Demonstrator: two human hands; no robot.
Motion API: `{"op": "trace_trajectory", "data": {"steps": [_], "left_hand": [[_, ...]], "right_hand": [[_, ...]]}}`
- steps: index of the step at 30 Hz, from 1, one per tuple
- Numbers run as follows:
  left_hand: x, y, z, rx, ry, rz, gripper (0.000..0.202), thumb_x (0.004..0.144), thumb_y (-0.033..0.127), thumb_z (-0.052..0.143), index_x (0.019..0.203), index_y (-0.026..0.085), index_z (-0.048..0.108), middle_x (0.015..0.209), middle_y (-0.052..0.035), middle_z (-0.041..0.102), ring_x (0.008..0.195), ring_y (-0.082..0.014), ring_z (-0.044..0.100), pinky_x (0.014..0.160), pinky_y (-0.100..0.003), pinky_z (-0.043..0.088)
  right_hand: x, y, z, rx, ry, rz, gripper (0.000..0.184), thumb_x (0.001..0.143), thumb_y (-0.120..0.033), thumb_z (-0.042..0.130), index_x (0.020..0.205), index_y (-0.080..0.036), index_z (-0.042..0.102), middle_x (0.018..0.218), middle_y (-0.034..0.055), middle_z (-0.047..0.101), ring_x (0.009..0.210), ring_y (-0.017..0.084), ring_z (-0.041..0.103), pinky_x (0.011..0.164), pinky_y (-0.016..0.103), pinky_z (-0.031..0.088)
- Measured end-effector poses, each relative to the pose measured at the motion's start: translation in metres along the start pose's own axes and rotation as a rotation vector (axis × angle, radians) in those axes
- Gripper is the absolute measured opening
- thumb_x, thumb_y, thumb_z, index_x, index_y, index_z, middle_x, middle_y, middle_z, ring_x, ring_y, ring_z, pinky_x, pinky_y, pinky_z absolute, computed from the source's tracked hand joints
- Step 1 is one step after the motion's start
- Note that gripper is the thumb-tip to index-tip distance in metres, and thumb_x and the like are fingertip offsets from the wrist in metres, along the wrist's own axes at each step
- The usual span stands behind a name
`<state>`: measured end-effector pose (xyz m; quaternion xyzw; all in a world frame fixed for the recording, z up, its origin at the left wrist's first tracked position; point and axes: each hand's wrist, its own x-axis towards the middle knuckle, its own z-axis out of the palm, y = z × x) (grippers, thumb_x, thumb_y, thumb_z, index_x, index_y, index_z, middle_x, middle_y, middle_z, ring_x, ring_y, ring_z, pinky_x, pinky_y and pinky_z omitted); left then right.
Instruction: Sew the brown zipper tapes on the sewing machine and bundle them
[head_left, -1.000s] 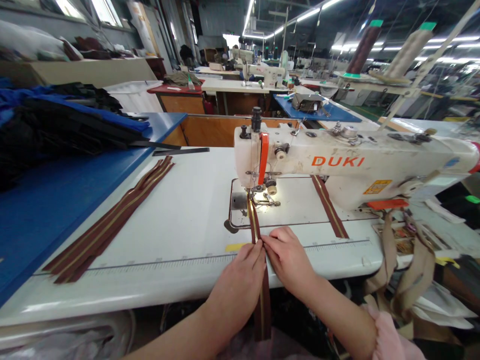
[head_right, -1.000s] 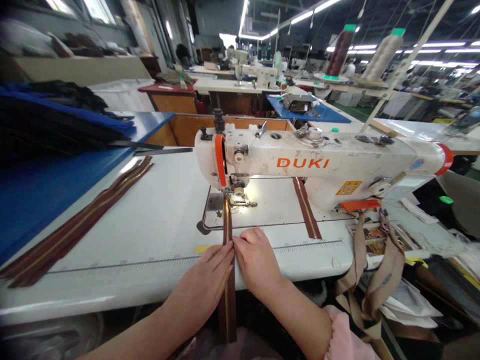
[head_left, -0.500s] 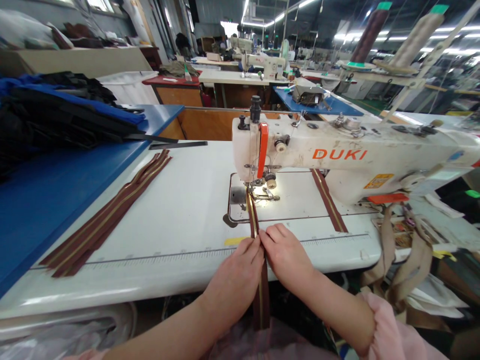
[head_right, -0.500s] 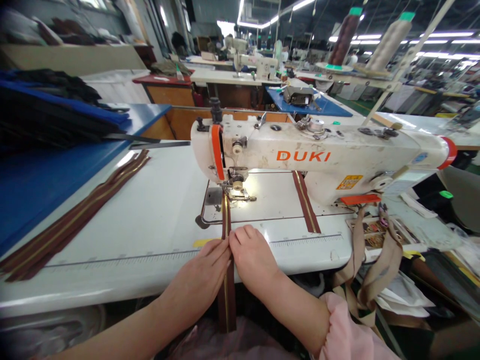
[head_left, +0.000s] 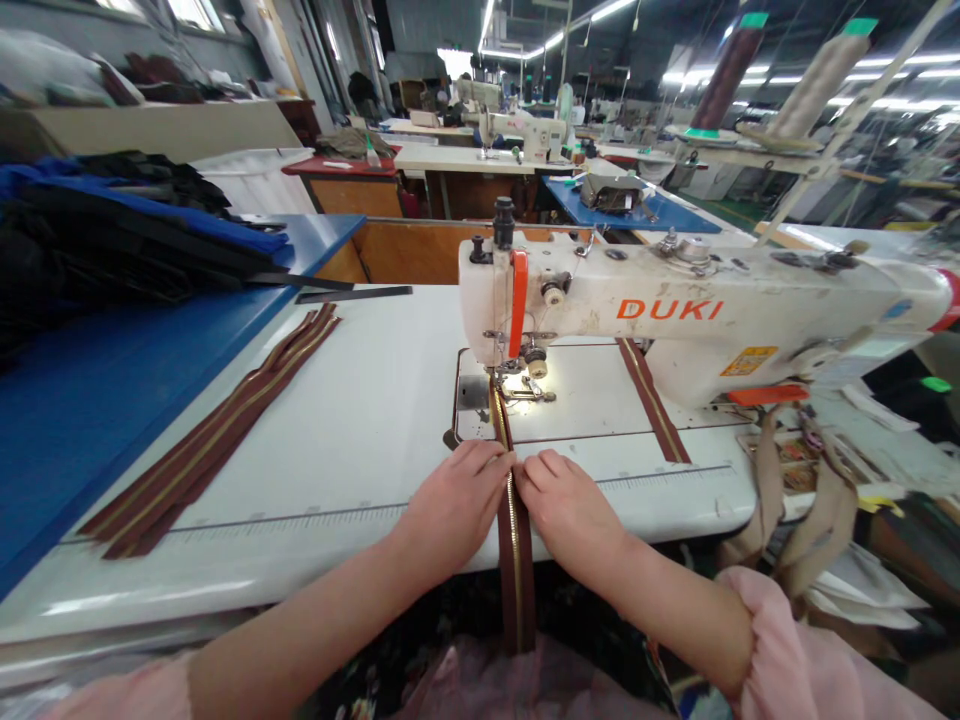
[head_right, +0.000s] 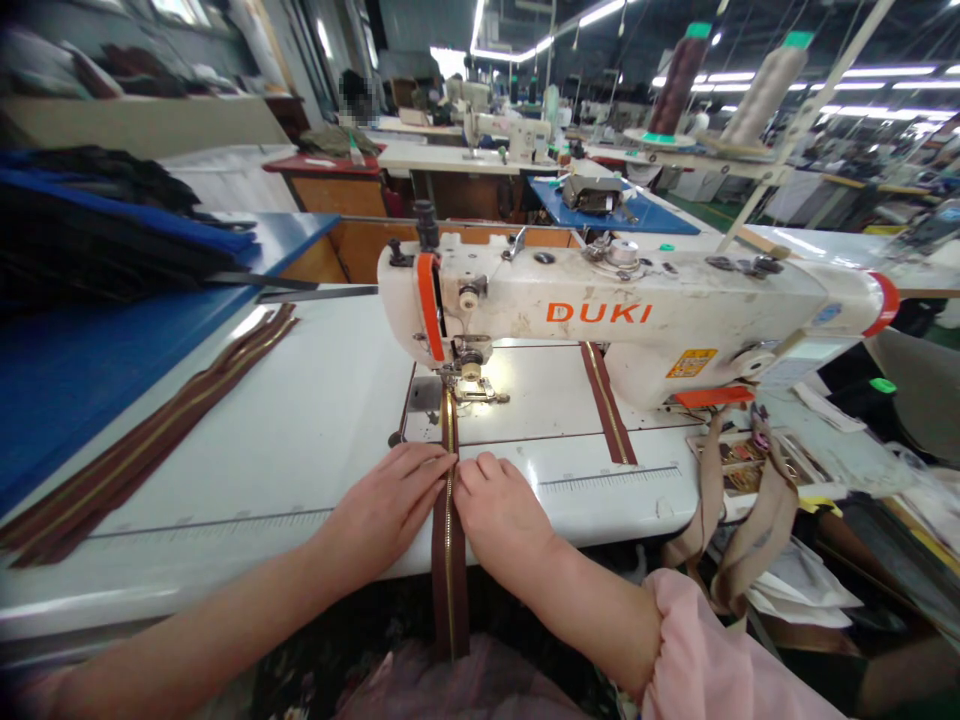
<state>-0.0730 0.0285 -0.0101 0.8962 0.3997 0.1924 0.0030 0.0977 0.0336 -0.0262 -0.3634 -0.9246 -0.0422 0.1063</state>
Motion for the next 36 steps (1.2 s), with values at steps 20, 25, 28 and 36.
{"op": "trace_trajectory", "data": {"steps": [20,25,28,36], "left_hand": [[0.002,-0.019,0.006,0.01,-0.104,0.055,0.022,0.089,0.011,0.047,0.105,0.009,0.061,0.101,-0.0095,0.061,0.097,-0.0219,0.055,0.09,-0.037,0.05],[0.0,-0.02,0.008,0.004,-0.116,0.049,0.022,0.089,0.011,0.047,0.106,0.009,0.061,0.103,-0.0099,0.06,0.099,-0.0222,0.054,0.09,-0.037,0.05],[-0.001,-0.021,0.008,0.003,-0.105,0.049,0.023,0.089,0.011,0.046,0.107,0.01,0.06,0.103,-0.01,0.059,0.098,-0.022,0.054,0.09,-0.037,0.05],[-0.001,-0.02,0.007,0.023,-0.101,0.045,0.025,0.09,0.013,0.043,0.108,0.012,0.061,0.106,-0.0111,0.061,0.1,-0.0222,0.056,0.091,-0.039,0.051]], "right_hand": [[0.0,0.021,-0.005,0.137,0.058,-0.111,0.018,0.092,-0.016,0.046,0.096,-0.012,0.063,0.081,0.006,0.058,0.079,0.02,0.047,0.072,0.031,0.043],[0.001,0.021,-0.002,0.065,0.06,-0.152,0.015,0.09,-0.013,0.047,0.088,-0.011,0.062,0.079,0.006,0.056,0.077,0.02,0.046,0.069,0.032,0.043],[-0.001,0.022,-0.001,0.093,0.061,-0.134,0.016,0.09,-0.013,0.047,0.091,-0.011,0.063,0.08,0.0064,0.057,0.08,0.02,0.047,0.071,0.032,0.045],[-0.002,0.021,0.002,0.128,0.076,-0.094,0.02,0.091,-0.014,0.047,0.104,-0.008,0.061,0.084,0.0073,0.058,0.081,0.021,0.048,0.072,0.033,0.046]]}}
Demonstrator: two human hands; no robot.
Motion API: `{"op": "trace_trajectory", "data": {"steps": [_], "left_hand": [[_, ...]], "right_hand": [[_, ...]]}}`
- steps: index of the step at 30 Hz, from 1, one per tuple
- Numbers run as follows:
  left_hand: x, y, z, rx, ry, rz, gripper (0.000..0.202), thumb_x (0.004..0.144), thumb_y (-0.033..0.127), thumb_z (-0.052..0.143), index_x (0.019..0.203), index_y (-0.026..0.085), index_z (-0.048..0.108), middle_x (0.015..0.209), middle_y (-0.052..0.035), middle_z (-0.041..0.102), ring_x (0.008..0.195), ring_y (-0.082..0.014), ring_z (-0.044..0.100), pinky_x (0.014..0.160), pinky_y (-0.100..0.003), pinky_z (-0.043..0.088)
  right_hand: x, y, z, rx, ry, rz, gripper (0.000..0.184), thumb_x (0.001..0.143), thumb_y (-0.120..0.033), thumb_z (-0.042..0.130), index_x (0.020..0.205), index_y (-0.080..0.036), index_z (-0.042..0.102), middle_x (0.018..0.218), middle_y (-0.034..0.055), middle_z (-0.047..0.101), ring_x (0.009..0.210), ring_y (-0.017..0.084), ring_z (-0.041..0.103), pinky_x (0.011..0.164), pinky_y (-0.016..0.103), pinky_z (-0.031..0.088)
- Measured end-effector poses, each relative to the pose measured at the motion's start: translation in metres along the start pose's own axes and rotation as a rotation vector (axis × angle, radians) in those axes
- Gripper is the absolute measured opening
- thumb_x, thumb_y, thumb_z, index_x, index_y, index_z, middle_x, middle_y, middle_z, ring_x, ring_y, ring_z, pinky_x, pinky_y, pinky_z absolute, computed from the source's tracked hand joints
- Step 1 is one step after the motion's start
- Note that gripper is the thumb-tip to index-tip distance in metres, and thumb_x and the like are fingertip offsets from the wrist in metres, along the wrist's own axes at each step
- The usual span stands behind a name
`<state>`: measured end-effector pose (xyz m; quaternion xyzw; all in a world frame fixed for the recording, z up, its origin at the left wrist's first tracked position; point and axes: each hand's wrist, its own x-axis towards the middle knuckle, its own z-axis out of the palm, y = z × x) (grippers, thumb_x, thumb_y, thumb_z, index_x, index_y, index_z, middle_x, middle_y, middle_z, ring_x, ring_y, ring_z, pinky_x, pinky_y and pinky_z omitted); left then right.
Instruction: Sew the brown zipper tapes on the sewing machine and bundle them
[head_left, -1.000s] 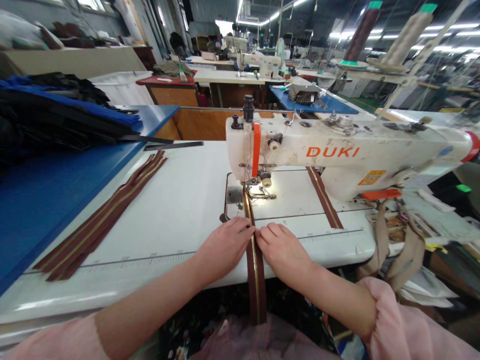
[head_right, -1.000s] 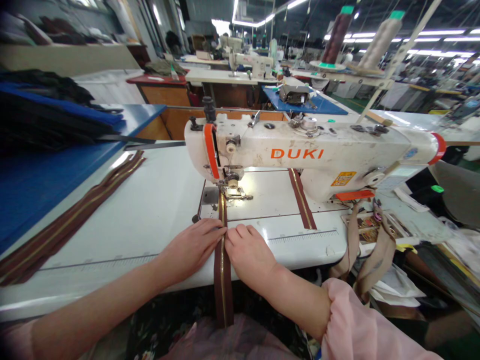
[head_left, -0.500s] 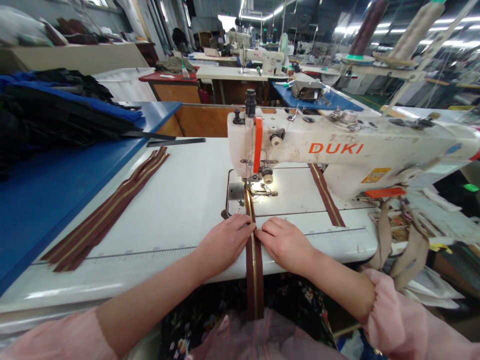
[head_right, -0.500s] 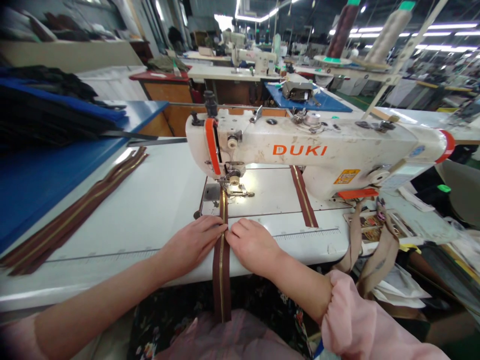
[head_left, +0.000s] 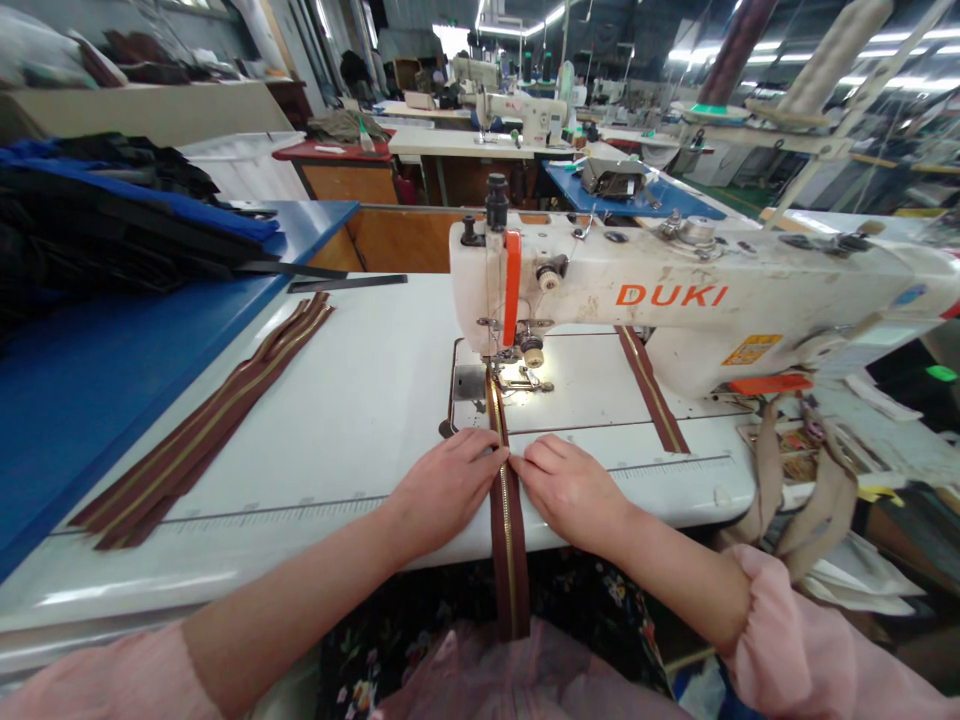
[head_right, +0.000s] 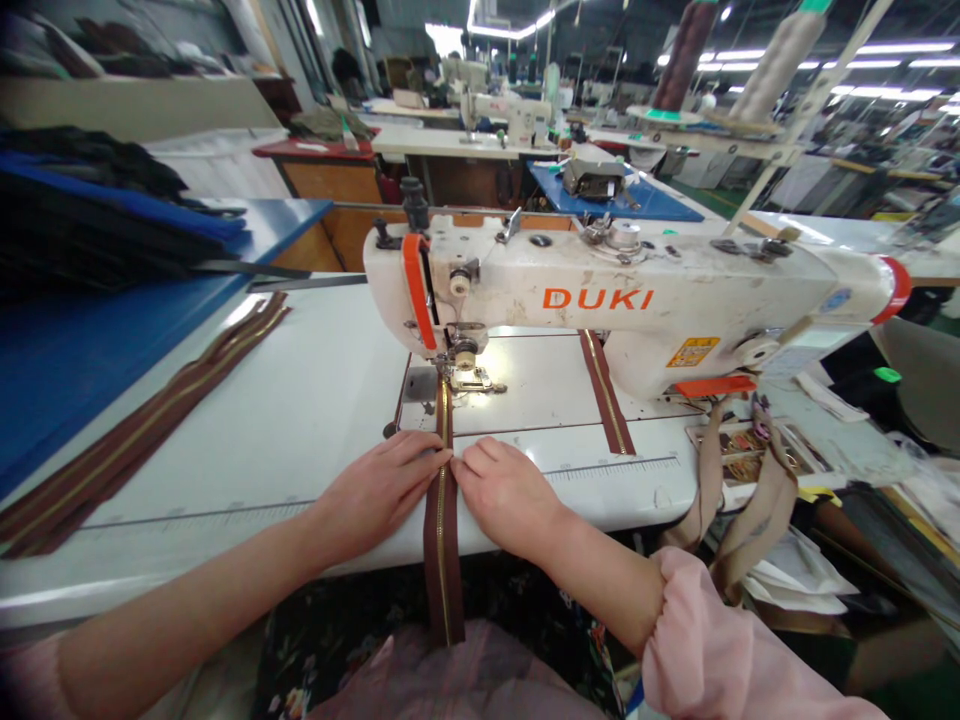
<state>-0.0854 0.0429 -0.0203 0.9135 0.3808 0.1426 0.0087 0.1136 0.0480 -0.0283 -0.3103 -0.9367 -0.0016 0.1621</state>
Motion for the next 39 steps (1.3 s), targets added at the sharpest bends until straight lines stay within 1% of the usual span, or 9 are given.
{"op": "trace_trajectory", "data": {"steps": [2,5,8,13,19,26,29,36,39], "left_hand": [[-0.001,-0.002,0.001,-0.001,0.003,0.008,0.026,0.09,0.013,0.044,0.109,0.012,0.061,0.113,-0.0122,0.06,0.107,-0.0235,0.054,0.095,-0.041,0.049],[-0.001,-0.005,0.002,0.031,-0.009,0.07,0.027,0.09,0.014,0.044,0.111,0.01,0.061,0.12,-0.013,0.06,0.114,-0.0246,0.052,0.1,-0.042,0.046],[0.0,-0.007,0.001,0.083,-0.028,0.114,0.028,0.091,0.015,0.043,0.111,0.009,0.061,0.12,-0.0128,0.062,0.112,-0.0243,0.055,0.099,-0.041,0.047],[0.0,-0.008,-0.001,0.107,-0.039,0.125,0.027,0.09,0.015,0.044,0.111,0.011,0.061,0.119,-0.0118,0.063,0.11,-0.023,0.057,0.097,-0.039,0.049],[0.0,-0.012,0.002,0.129,-0.01,0.154,0.029,0.09,0.014,0.043,0.11,0.008,0.062,0.119,-0.0128,0.064,0.11,-0.0234,0.058,0.096,-0.038,0.05],[0.006,-0.022,0.002,0.172,-0.018,0.147,0.03,0.092,0.015,0.039,0.111,0.01,0.061,0.12,-0.0118,0.063,0.111,-0.0218,0.058,0.097,-0.037,0.049],[0.009,-0.029,0.004,0.182,-0.013,0.147,0.03,0.092,0.016,0.04,0.111,0.01,0.061,0.12,-0.0127,0.063,0.111,-0.0219,0.058,0.098,-0.038,0.049],[0.017,-0.044,0.01,0.129,0.054,0.122,0.029,0.092,0.017,0.041,0.112,0.006,0.06,0.117,-0.0141,0.063,0.11,-0.023,0.058,0.097,-0.037,0.05],[0.022,-0.048,0.009,0.121,0.059,0.109,0.029,0.092,0.016,0.041,0.111,0.007,0.061,0.116,-0.0137,0.064,0.11,-0.0229,0.058,0.097,-0.038,0.05]], "right_hand": [[0.001,0.0,0.001,-0.004,-0.016,0.005,0.02,0.091,-0.015,0.047,0.104,-0.009,0.061,0.084,0.007,0.058,0.082,0.021,0.047,0.073,0.034,0.045],[0.002,0.0,0.0,-0.021,-0.036,-0.005,0.019,0.092,-0.016,0.047,0.103,-0.01,0.061,0.084,0.0068,0.057,0.082,0.021,0.047,0.074,0.035,0.044],[0.003,0.001,-0.002,-0.033,-0.052,-0.016,0.017,0.091,-0.016,0.047,0.1,-0.011,0.061,0.084,0.0063,0.057,0.083,0.021,0.046,0.075,0.035,0.043],[0.002,0.002,-0.003,-0.031,-0.064,-0.025,0.016,0.091,-0.016,0.048,0.1,-0.012,0.061,0.086,0.0057,0.057,0.084,0.021,0.046,0.076,0.035,0.041],[0.005,0.006,-0.001,-0.044,-0.067,-0.038,0.016,0.092,-0.016,0.047,0.098,-0.012,0.061,0.085,0.0061,0.057,0.085,0.021,0.046,0.077,0.035,0.04],[0.016,0.015,0.002,-0.064,-0.064,-0.051,0.012,0.09,-0.016,0.05,0.093,-0.012,0.061,0.084,0.0052,0.056,0.085,0.021,0.045,0.079,0.035,0.038],[0.023,0.019,0.004,-0.085,-0.049,-0.045,0.012,0.091,-0.017,0.049,0.09,-0.013,0.061,0.083,0.0048,0.056,0.085,0.021,0.045,0.079,0.035,0.038],[0.039,0.029,0.007,-0.113,-0.029,-0.038,0.011,0.09,-0.017,0.051,0.086,-0.014,0.061,0.082,0.005,0.057,0.087,0.022,0.046,0.079,0.035,0.038],[0.044,0.034,0.01,-0.109,-0.016,-0.028,0.012,0.09,-0.015,0.05,0.086,-0.014,0.061,0.083,0.0054,0.058,0.088,0.022,0.047,0.082,0.036,0.038]]}}
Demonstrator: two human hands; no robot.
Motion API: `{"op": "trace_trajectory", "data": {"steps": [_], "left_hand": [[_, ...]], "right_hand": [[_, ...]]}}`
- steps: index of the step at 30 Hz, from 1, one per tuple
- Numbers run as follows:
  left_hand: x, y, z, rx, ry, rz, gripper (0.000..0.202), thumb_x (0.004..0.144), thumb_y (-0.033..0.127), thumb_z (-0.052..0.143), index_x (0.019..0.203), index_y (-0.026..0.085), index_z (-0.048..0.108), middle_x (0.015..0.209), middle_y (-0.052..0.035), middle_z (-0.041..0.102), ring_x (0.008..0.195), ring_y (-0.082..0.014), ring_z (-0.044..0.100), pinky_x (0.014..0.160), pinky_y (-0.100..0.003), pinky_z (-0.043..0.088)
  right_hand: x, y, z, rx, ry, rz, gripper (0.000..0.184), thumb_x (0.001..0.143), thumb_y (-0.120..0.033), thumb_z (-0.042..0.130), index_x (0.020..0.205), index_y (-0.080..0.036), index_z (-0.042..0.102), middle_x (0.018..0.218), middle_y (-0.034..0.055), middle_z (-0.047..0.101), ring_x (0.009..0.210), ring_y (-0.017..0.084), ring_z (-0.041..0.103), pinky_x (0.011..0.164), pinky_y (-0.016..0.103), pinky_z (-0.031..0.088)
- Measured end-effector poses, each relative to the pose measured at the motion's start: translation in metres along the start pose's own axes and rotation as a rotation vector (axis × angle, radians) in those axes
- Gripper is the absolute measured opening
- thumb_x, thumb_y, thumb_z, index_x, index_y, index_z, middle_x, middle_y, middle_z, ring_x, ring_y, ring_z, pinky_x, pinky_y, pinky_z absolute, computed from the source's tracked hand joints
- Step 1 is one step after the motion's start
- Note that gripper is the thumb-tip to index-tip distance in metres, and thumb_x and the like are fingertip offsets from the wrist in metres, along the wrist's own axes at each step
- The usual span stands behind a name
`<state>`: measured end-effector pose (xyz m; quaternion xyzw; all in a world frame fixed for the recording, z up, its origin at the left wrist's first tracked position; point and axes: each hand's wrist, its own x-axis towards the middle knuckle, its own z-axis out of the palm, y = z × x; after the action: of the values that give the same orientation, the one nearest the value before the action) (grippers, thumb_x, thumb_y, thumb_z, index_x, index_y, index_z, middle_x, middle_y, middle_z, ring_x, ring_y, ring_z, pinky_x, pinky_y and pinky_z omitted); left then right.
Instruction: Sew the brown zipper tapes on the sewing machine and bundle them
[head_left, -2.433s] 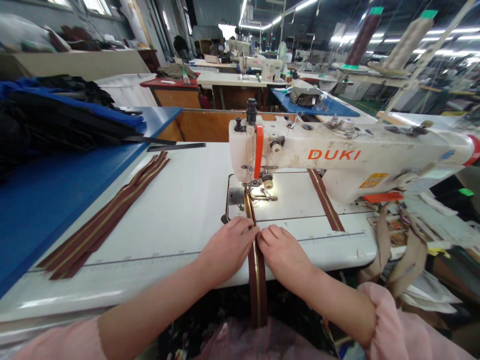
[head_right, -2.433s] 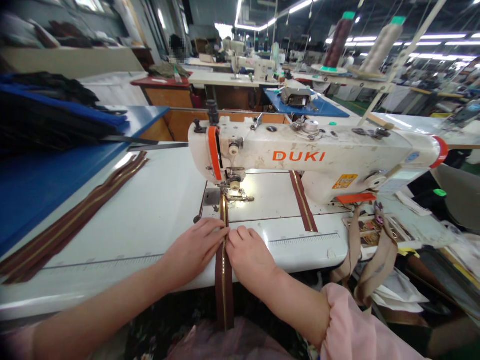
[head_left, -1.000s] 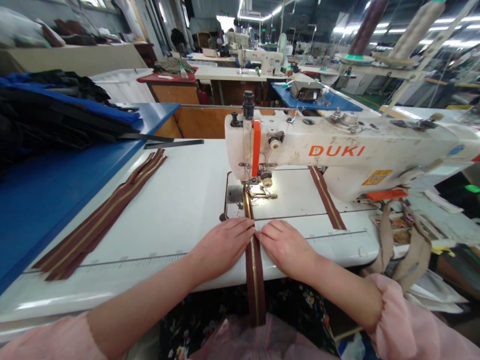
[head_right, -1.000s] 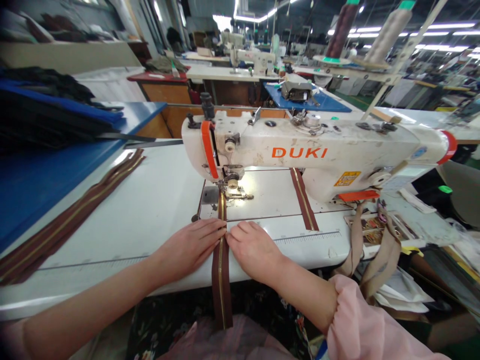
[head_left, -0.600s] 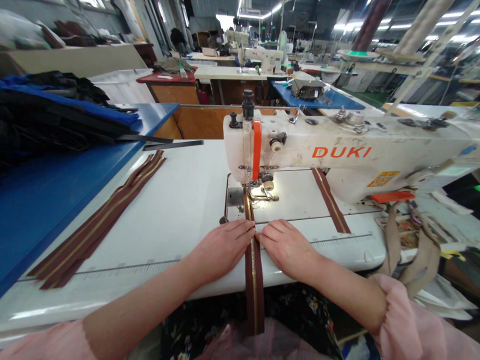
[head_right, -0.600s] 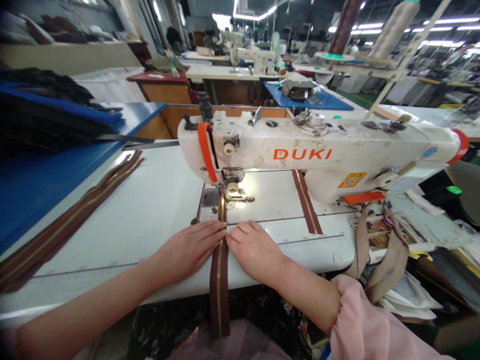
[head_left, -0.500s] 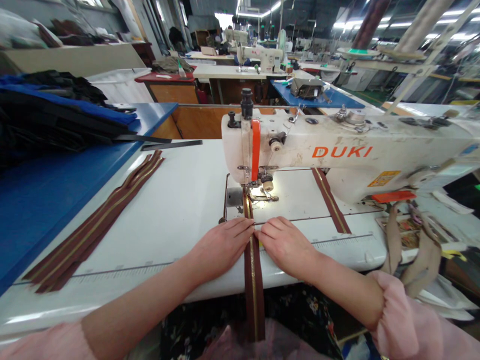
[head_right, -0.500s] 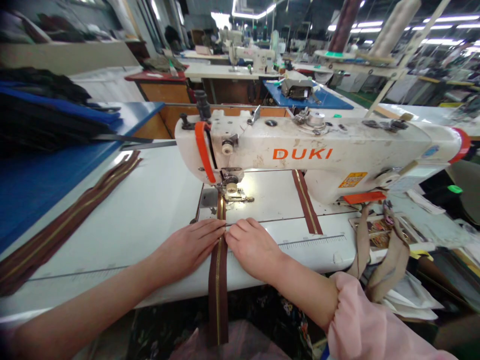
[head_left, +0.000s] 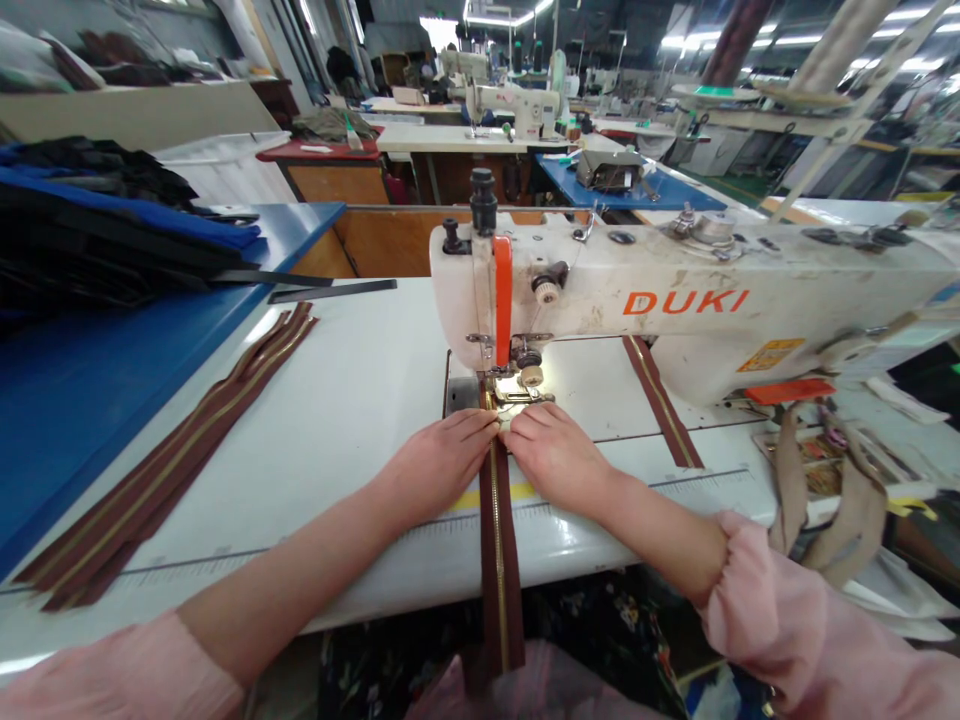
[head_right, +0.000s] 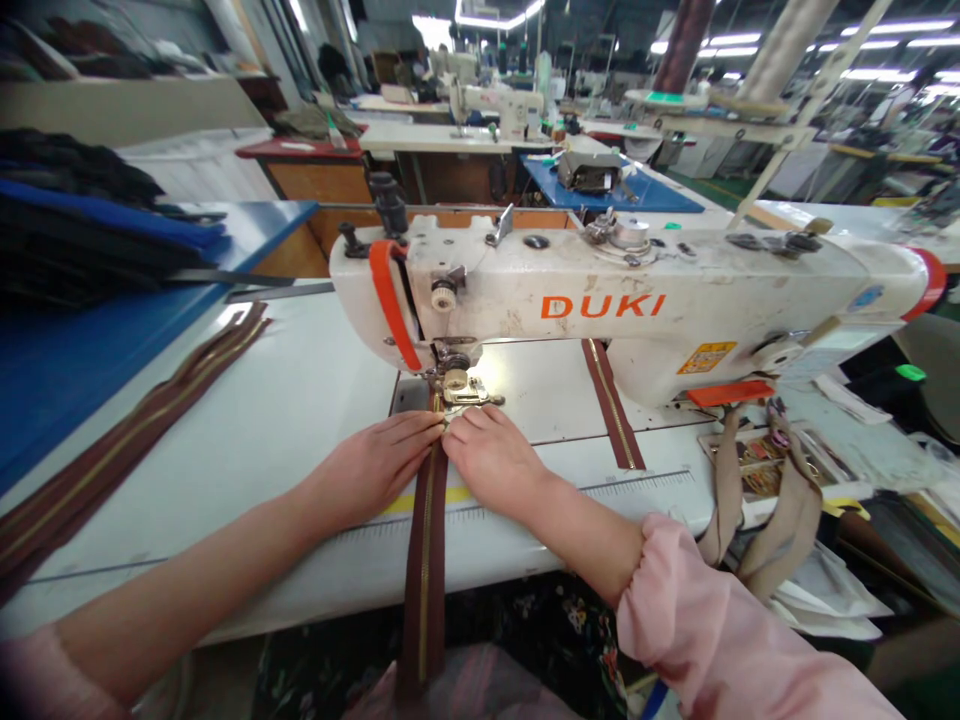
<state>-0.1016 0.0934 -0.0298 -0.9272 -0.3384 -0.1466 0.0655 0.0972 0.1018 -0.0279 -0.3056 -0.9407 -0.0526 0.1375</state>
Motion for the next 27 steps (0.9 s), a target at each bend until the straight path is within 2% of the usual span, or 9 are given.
{"op": "trace_trajectory", "data": {"steps": [4,10,15,18,27], "left_hand": [[0.005,-0.004,0.0,0.025,-0.001,-0.018,0.029,0.093,0.016,0.04,0.11,0.008,0.061,0.115,-0.0127,0.064,0.11,-0.0223,0.058,0.096,-0.038,0.051],[0.005,-0.006,0.008,0.031,0.084,-0.045,0.031,0.094,0.016,0.037,0.111,0.003,0.06,0.113,-0.0143,0.066,0.108,-0.0227,0.059,0.096,-0.037,0.052],[0.005,-0.005,0.006,0.094,0.124,0.018,0.033,0.094,0.014,0.035,0.107,0.001,0.062,0.106,-0.0156,0.068,0.102,-0.0238,0.062,0.093,-0.039,0.053],[0.006,-0.005,0.004,0.138,0.116,0.052,0.033,0.094,0.015,0.034,0.105,0.002,0.063,0.105,-0.0149,0.068,0.101,-0.0239,0.062,0.092,-0.04,0.053],[0.004,-0.004,0.007,0.03,0.128,0.004,0.033,0.095,0.016,0.034,0.106,0.002,0.062,0.109,-0.016,0.067,0.104,-0.023,0.06,0.092,-0.04,0.053]], "right_hand": [[0.007,0.005,0.003,-0.002,-0.004,0.03,0.012,0.09,-0.015,0.05,0.087,-0.013,0.062,0.086,0.0063,0.059,0.09,0.022,0.048,0.082,0.036,0.038],[0.016,0.009,0.005,-0.02,0.004,0.079,0.011,0.089,-0.015,0.051,0.086,-0.014,0.061,0.086,0.0065,0.059,0.089,0.023,0.049,0.08,0.036,0.039],[0.018,0.008,0.007,-0.021,0.007,0.133,0.014,0.088,-0.013,0.051,0.098,-0.013,0.061,0.091,0.0073,0.059,0.089,0.023,0.049,0.079,0.036,0.038],[0.017,0.007,0.009,-0.01,0.002,0.157,0.014,0.089,-0.014,0.05,0.097,-0.013,0.06,0.09,0.007,0.058,0.088,0.023,0.049,0.079,0.035,0.038],[0.013,0.008,0.01,0.015,0.054,0.182,0.016,0.089,-0.012,0.048,0.094,-0.014,0.063,0.084,0.0066,0.058,0.086,0.023,0.048,0.077,0.035,0.039]]}}
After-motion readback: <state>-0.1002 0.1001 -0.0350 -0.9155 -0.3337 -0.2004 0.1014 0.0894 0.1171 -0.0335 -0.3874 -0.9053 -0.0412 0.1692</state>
